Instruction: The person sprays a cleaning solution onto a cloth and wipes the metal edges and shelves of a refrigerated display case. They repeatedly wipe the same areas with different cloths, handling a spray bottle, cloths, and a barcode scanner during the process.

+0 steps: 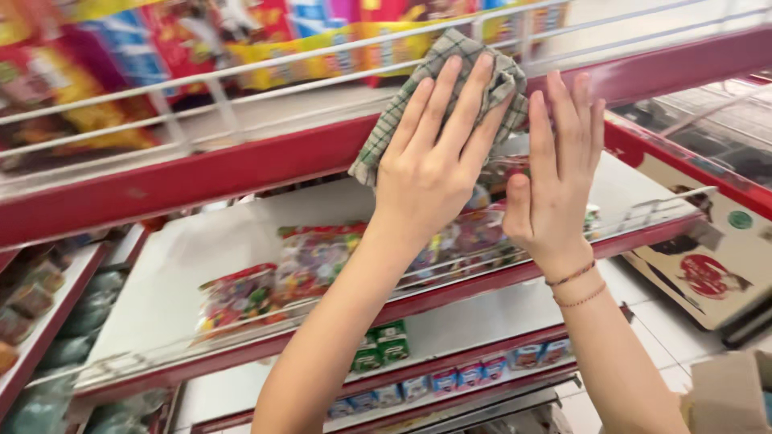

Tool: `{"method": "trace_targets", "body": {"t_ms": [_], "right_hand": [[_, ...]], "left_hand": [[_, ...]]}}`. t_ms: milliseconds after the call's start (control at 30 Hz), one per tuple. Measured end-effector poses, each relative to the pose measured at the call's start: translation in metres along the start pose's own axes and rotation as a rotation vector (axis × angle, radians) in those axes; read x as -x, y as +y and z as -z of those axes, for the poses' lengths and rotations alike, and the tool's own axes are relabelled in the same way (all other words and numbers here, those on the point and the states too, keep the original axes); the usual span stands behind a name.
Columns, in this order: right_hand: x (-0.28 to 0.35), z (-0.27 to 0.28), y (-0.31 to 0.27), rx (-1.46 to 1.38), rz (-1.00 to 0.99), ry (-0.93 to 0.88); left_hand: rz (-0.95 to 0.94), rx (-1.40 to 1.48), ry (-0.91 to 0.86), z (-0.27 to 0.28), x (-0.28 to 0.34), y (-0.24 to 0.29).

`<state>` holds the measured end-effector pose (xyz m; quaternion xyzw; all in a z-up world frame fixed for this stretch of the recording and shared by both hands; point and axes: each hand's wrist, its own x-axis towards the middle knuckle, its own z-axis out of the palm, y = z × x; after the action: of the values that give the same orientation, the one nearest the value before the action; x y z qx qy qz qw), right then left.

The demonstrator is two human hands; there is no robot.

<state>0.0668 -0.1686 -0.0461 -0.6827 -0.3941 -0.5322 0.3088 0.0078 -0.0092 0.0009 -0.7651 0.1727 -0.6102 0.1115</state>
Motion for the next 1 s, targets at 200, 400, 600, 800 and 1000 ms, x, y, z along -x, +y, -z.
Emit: {"method": "trace_targets", "body": {"t_ms": [200, 400, 600, 800, 1000], "right_hand": [[0.01, 0.026, 0.065, 0.007, -0.065, 0.08], [0.019, 0.047, 0.127, 0.026, -0.108, 0.169], [0.023, 0.073, 0.186, 0.062, -0.145, 0.309], [0.025, 0.091, 0.228, -0.061, -0.14, 0.44], [0.027, 0.092, 0.239, 0.006, -0.277, 0.397]], "left_hand": [[-0.066, 0.055, -0.022, -0.047, -0.028, 0.041], [-0.14, 0.096, -0.053, -0.104, -0.065, 0.092], [-0.206, 0.233, -0.098, -0.16, -0.101, 0.143], [-0.252, 0.177, -0.077, -0.214, -0.129, 0.186], [-0.228, 0.213, -0.093, -0.235, -0.143, 0.21]]}}
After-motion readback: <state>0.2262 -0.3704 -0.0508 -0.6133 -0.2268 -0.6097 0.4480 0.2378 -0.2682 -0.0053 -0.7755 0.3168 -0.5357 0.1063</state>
